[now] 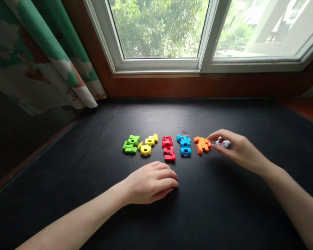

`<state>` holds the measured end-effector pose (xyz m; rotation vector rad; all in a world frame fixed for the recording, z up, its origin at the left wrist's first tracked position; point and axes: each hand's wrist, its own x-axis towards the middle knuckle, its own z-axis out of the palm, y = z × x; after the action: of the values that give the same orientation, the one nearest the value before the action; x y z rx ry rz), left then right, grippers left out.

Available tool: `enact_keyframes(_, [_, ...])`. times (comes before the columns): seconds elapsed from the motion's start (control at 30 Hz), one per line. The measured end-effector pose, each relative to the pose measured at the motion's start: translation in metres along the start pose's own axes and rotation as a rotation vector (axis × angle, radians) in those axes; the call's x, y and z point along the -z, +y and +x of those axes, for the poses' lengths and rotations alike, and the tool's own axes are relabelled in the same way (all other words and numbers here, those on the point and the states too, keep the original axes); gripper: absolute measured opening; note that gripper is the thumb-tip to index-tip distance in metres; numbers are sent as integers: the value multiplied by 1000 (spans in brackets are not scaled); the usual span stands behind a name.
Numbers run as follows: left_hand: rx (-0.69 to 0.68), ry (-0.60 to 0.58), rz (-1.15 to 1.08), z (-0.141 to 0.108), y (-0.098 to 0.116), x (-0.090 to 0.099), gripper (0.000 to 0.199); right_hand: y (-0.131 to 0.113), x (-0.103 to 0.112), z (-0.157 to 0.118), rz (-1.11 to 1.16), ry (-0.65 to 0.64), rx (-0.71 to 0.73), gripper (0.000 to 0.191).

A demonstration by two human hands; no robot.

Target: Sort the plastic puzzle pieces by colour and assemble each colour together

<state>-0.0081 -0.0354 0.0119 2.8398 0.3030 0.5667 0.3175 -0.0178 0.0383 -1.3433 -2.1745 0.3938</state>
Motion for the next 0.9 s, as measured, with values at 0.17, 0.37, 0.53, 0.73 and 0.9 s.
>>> enact_keyframes(0.17, [-6,-22,-39,0,2,-3,21,58,20,-3,-186,39,-70,60])
enact_keyframes(0.37, [-7,-22,-52,0,2,-4,22,92,-3,-16,-200,-30,-154,75])
enact_keyframes(0.53, [5,-17,-59,1,2,-3,21,86,-18,-15,-234,-36,-65,65])
enact_keyframes(0.73, [21,-25,-73,2,2,-3,21,80,-17,-13,-230,-58,-56,51])
enact_keyframes(0.9, [33,-33,-86,2,1,-3,21,89,-11,-17,-204,-56,-69,47])
